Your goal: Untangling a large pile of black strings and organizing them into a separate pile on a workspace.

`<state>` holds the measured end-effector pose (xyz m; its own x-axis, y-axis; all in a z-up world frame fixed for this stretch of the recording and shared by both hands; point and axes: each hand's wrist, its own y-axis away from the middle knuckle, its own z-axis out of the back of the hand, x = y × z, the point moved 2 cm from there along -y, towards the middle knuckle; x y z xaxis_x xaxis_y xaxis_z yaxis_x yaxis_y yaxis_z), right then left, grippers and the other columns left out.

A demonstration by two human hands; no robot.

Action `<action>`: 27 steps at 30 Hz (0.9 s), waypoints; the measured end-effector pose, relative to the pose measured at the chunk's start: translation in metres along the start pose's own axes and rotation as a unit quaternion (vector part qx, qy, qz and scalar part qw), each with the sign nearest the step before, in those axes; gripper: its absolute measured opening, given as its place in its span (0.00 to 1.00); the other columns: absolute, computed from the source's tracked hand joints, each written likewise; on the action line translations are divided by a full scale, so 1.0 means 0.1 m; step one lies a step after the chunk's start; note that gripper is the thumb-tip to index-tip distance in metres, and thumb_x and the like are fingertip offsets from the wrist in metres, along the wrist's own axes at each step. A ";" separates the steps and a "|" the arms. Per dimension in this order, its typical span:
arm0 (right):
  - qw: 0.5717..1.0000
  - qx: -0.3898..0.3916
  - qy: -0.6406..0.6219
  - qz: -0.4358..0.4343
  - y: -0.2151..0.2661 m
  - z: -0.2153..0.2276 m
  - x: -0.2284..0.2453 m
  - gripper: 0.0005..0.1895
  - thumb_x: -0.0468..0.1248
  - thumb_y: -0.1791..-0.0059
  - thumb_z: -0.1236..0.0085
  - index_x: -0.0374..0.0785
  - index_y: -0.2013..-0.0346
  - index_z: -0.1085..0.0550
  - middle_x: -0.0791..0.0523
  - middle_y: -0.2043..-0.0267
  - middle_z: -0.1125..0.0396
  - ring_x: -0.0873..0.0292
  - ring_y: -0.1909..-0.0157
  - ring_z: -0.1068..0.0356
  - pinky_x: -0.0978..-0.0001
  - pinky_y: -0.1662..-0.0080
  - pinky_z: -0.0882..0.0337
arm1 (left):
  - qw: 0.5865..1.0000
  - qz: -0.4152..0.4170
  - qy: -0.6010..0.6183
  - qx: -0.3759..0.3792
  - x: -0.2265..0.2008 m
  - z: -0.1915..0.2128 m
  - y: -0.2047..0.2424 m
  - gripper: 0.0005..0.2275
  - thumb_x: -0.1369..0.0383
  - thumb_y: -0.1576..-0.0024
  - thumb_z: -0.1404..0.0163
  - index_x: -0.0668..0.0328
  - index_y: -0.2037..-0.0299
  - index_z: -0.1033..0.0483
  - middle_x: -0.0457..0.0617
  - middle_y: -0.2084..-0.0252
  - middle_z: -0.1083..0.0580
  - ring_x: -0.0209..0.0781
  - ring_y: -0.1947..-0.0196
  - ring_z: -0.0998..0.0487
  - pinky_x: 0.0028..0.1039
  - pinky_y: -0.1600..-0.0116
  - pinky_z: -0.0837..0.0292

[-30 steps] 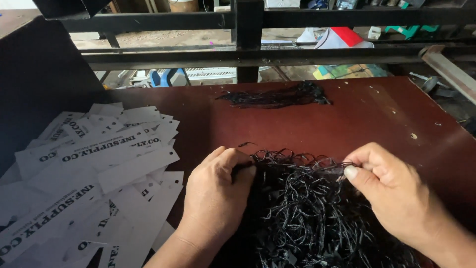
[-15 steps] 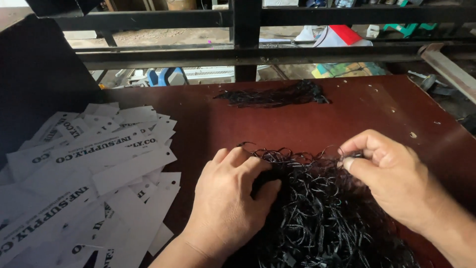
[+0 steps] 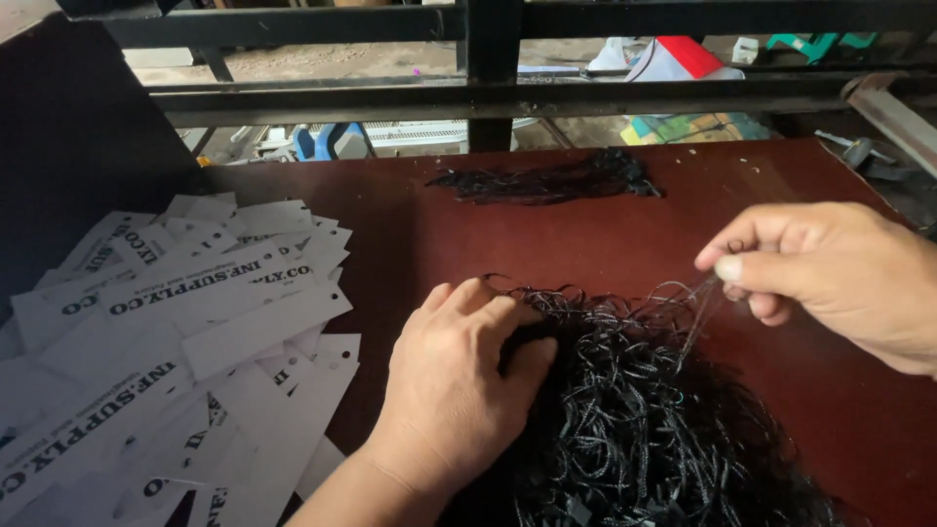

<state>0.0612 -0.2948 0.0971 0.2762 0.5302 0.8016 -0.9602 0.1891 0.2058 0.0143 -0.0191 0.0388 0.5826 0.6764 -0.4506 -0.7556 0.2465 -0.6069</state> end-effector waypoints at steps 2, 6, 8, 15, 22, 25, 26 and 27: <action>1.000 -0.002 0.016 0.011 0.06 -0.10 0.03 0.09 0.24 0.48 0.44 0.25 0.59 0.17 0.43 0.69 0.28 0.50 0.71 0.36 0.62 0.65 0.36 | 0.992 0.118 0.037 0.040 -0.06 0.12 -0.09 0.10 0.55 0.47 0.45 0.49 0.63 0.19 0.45 0.64 0.23 0.47 0.66 0.24 0.37 0.59 0.30; 0.966 -0.046 0.254 0.031 0.36 -0.31 0.33 0.11 0.41 0.50 0.42 0.57 0.60 0.13 0.58 0.75 0.20 0.62 0.69 0.25 0.71 0.56 0.33 | 0.986 0.111 -0.122 -0.017 -0.22 0.22 -0.27 0.11 0.51 0.47 0.46 0.44 0.69 0.20 0.47 0.67 0.25 0.60 0.58 0.27 0.54 0.57 0.35; 0.995 -0.012 0.094 0.039 0.41 -0.49 0.26 0.12 0.31 0.50 0.43 0.43 0.60 0.14 0.52 0.71 0.20 0.59 0.68 0.26 0.68 0.59 0.30 | 0.990 0.066 -0.125 -0.025 -0.37 0.24 -0.33 0.14 0.50 0.44 0.47 0.47 0.64 0.19 0.50 0.66 0.25 0.60 0.61 0.28 0.52 0.62 0.35; 0.967 0.019 -0.200 0.153 0.41 -0.76 -0.04 0.02 0.23 0.51 0.41 0.28 0.64 0.25 0.43 0.79 0.29 0.49 0.79 0.29 0.61 0.74 0.26 | 0.818 0.421 0.373 0.123 -0.60 0.06 -0.30 0.05 0.65 0.43 0.39 0.52 0.68 0.19 0.43 0.76 0.18 0.27 0.78 0.29 0.20 0.69 0.32; 0.977 0.040 -0.185 0.095 0.49 -0.74 -0.04 0.06 0.24 0.50 0.43 0.26 0.58 0.24 0.39 0.76 0.28 0.43 0.79 0.29 0.57 0.72 0.28 | 0.847 0.404 0.242 0.246 -0.57 0.11 -0.35 0.04 0.63 0.45 0.43 0.49 0.66 0.23 0.38 0.70 0.21 0.31 0.70 0.25 0.23 0.61 0.30; 0.975 0.018 -0.189 0.117 0.49 -0.75 -0.08 0.06 0.24 0.51 0.42 0.27 0.60 0.23 0.41 0.73 0.25 0.46 0.79 0.30 0.58 0.73 0.28 | 0.844 0.398 0.289 0.215 -0.50 0.02 -0.30 0.10 0.63 0.44 0.39 0.51 0.73 0.28 0.39 0.75 0.27 0.31 0.74 0.32 0.26 0.65 0.34; 0.973 -0.006 -0.203 0.113 0.49 -0.74 -0.10 0.07 0.23 0.51 0.44 0.27 0.59 0.23 0.43 0.74 0.28 0.47 0.78 0.32 0.60 0.72 0.30 | 0.836 0.401 0.331 0.177 -0.49 0.00 -0.29 0.09 0.66 0.43 0.40 0.53 0.73 0.26 0.41 0.74 0.23 0.31 0.75 0.32 0.26 0.67 0.33; 0.970 -0.029 -0.215 0.111 0.49 -0.73 -0.11 0.08 0.21 0.50 0.45 0.27 0.58 0.23 0.44 0.74 0.31 0.48 0.78 0.34 0.62 0.71 0.33 | 0.825 0.402 0.372 0.137 -0.47 -0.01 -0.28 0.08 0.69 0.42 0.40 0.56 0.73 0.24 0.42 0.73 0.19 0.31 0.77 0.31 0.26 0.69 0.31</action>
<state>0.0146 -0.2307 0.0571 0.0077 0.1715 0.9852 -0.9865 0.1626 -0.0205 0.0089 -0.0586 0.0763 -0.1947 0.1094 -0.9747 -0.9675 0.1419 0.2092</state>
